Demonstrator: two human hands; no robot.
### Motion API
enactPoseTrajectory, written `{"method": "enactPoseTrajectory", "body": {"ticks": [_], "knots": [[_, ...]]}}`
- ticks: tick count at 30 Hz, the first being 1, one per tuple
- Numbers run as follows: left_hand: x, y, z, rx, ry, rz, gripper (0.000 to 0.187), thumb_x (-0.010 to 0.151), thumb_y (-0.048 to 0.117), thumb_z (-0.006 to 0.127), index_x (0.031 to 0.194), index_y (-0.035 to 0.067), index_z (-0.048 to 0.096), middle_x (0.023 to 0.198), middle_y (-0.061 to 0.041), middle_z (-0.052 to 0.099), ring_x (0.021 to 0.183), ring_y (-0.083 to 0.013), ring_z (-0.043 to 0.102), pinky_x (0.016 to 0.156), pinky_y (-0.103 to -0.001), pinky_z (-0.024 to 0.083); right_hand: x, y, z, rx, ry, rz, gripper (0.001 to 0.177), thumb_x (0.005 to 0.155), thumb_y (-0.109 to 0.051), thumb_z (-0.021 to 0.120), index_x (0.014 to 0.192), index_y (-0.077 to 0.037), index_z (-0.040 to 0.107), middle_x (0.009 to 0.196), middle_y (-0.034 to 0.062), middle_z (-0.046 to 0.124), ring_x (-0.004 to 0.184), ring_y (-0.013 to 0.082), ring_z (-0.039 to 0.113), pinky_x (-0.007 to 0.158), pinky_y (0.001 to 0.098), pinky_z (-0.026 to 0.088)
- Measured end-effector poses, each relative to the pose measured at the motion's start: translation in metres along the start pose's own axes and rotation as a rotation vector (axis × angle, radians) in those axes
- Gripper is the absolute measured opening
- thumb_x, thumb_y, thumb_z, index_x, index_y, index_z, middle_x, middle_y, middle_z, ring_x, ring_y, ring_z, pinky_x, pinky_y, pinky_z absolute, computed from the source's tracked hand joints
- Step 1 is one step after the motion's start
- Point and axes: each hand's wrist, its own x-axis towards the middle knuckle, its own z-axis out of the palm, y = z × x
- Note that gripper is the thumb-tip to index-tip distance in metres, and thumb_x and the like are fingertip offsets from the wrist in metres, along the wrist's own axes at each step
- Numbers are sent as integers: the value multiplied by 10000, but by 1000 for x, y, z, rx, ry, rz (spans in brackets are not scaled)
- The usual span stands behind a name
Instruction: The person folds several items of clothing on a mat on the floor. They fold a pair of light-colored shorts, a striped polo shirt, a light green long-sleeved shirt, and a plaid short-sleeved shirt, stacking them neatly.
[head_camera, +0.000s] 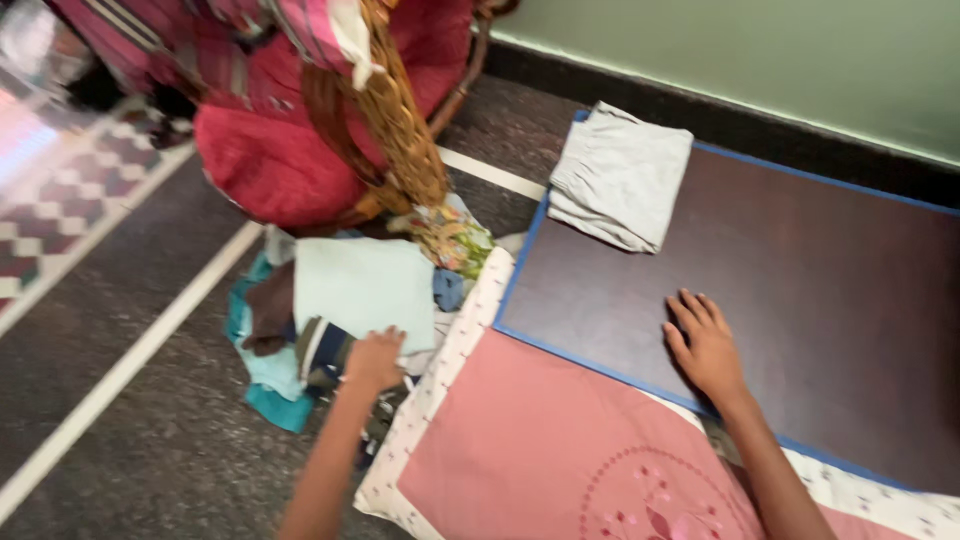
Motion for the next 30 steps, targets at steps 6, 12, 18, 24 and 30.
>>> {"method": "enactPoseTrajectory", "body": {"ticks": [6, 12, 18, 24, 30], "knots": [[-39, -50, -7, 243, 90, 88, 746, 682, 223, 810, 1375, 146, 547, 1202, -42, 627, 1165, -248, 597, 914, -412, 508, 1, 1, 3, 12, -9, 5, 461, 990, -307, 585, 1388, -76, 620, 1505, 178, 545, 1407, 422, 455, 1168, 483, 368], [-117, -16, -89, 203, 270, 69, 169, 759, 157, 665, 926, 141, 689, 963, -40, 664, 1046, -227, 620, 880, -349, 496, 0, -7, -10, 116, 19, -39, 346, 987, -193, 594, 1314, -100, 659, 1444, 153, 608, 1403, 396, 481, 1181, 469, 377], [-196, 60, -269, 414, 603, 217, 308, 714, 208, 589, 979, 86, 687, 990, -82, 610, 996, -253, 575, 852, -405, 435, 10, -122, -57, 571, -126, -41, 393, 966, -162, 645, 1353, -93, 638, 1465, 138, 574, 1397, 343, 505, 1177, 444, 364], [-210, 144, -412, 39, 969, 743, 159, 777, 173, 683, 905, 87, 645, 920, -69, 644, 819, -228, 651, 687, -371, 523, 39, -217, -108, 699, -109, -215, 916, 780, -281, 816, 1533, 17, 387, 1541, 225, 440, 1412, 362, 418, 1152, 448, 342], [-229, 194, -489, -252, 1293, 858, 131, 971, 127, 653, 997, 9, 603, 883, -124, 625, 699, -230, 645, 609, -336, 510, 53, -190, -140, 870, 240, 130, 295, 985, -153, 654, 1238, -11, 598, 1127, 164, 658, 1047, 233, 617, 932, 382, 511]]}}
